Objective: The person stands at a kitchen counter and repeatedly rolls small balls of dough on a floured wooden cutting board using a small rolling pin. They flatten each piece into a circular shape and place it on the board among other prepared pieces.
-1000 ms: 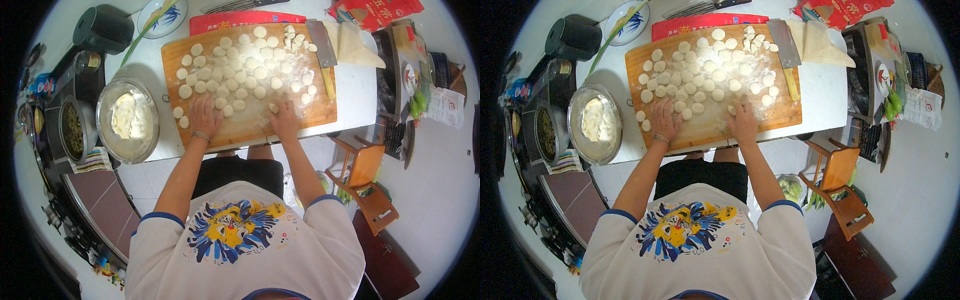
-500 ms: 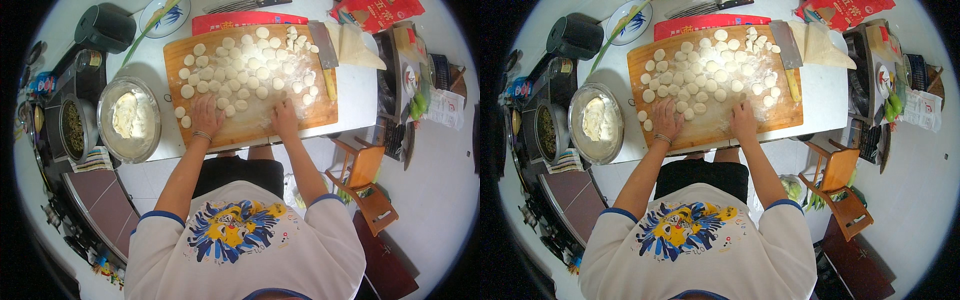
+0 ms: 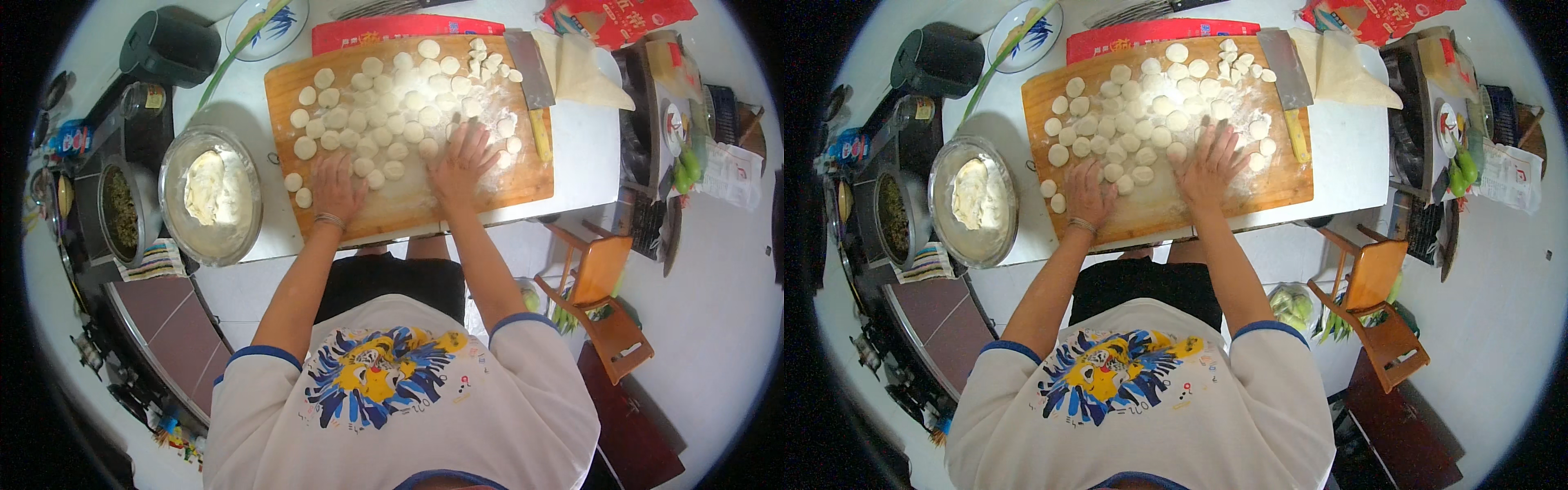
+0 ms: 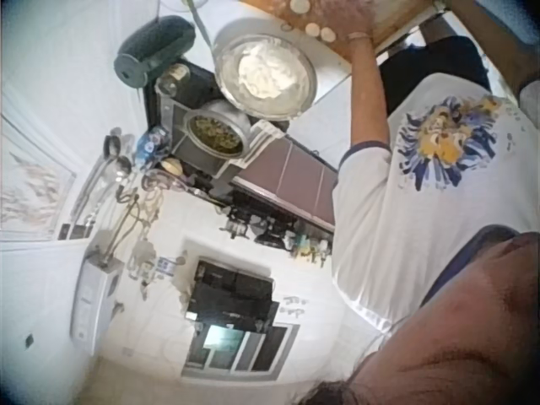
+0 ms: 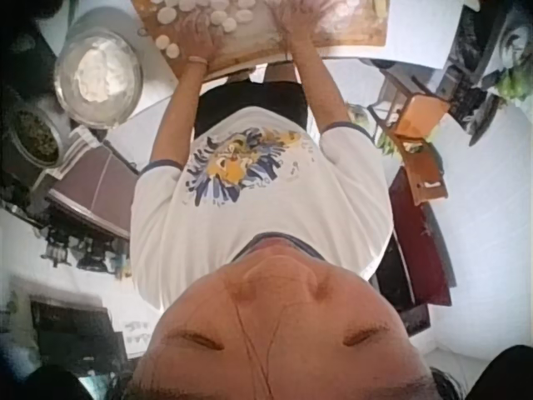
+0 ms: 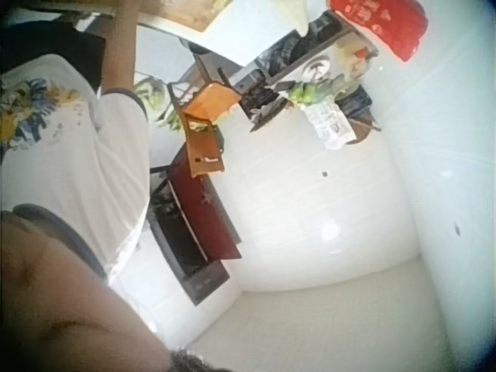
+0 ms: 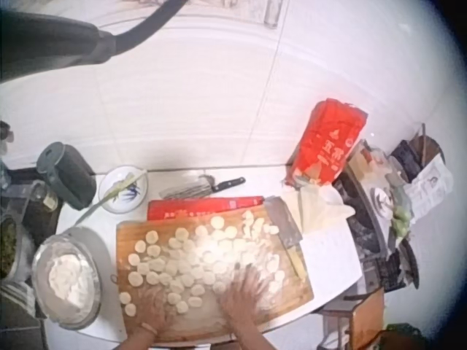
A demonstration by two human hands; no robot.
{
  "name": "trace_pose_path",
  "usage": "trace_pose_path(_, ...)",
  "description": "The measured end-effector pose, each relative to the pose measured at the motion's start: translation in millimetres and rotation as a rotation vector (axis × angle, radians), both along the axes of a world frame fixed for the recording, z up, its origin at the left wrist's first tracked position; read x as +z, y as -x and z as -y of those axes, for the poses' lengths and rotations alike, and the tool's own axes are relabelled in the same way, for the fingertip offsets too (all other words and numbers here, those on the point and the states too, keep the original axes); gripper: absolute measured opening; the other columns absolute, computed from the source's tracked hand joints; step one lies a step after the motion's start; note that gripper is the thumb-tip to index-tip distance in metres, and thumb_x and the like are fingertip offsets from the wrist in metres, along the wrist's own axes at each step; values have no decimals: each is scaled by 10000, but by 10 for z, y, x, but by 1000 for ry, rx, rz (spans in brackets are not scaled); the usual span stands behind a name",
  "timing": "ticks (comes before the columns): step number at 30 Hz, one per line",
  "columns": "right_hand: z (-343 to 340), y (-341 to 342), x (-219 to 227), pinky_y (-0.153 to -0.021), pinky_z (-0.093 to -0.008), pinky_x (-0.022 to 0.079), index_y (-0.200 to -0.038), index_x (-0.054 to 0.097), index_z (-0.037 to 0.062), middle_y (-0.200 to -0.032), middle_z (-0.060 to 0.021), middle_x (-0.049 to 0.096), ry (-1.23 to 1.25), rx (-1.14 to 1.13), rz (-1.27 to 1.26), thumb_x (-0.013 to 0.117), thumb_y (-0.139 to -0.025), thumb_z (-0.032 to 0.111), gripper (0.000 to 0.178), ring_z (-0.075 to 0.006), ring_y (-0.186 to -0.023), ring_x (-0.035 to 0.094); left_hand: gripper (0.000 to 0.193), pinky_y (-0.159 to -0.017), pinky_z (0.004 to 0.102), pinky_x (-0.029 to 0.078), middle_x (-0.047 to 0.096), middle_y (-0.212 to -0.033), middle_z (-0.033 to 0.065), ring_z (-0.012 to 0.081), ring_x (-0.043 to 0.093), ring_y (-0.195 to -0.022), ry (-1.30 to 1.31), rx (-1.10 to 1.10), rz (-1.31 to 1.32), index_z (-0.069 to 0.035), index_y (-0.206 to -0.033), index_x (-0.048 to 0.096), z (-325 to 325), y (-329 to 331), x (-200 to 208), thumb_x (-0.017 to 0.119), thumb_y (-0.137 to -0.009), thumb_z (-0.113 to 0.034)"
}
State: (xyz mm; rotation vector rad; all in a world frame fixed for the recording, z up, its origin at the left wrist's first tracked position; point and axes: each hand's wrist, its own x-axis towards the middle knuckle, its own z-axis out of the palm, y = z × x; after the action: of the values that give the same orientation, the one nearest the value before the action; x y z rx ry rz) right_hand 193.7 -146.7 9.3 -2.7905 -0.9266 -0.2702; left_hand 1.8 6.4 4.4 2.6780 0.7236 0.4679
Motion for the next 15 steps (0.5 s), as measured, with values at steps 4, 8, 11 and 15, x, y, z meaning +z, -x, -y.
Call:
trace_pose_path(4, 7, -41, -101, -1110, -671, 42, -1507, 229, 19, -1561, -255, 179, -34, 37, -11, 424, -898, 658, 904, -435, -1445, 149, 592, -1127, 521, 278, 481, -1289, 147, 333, 424, -1236, 34, 28, -35, -38, -1273, 495, 12, -7, -36, 676, -796, -338)
trace_pose_path(8, 195, -164, 27, -1106, -621, 179, -1448, 358, 29, -1490, -233, 331, -423, -12, -126, 512, -922, 477, 708, -424, -1390, 277, 600, -1128, 520, 277, 482, -1295, 146, 338, 429, -1228, 1, 28, -23, -37, -1288, 488, 9, -18, -97, 667, -808, -350)
trace_pose_path(11, 448, -104, 287, -1066, -535, 287, -1397, 447, 19, -1342, -218, 470, -459, -99, -243, 599, -888, 242, 576, -412, -1239, 435, 603, -1128, 520, 276, 480, -1302, 143, 338, 428, -1226, -3, 26, -17, -36, -1292, 485, 9, -2, -61, 665, -812, -354)
trace_pose_path(15, 532, 111, 386, -888, -438, 446, -1183, 592, 50, -1142, -190, 544, -258, -16, -406, 672, -806, 141, 396, -364, -1076, 533, 595, -1128, 519, 277, 480, -1301, 141, 335, 428, -1225, -10, 15, -32, -36, -1289, 489, -5, -2, -71, 657, -820, -361)
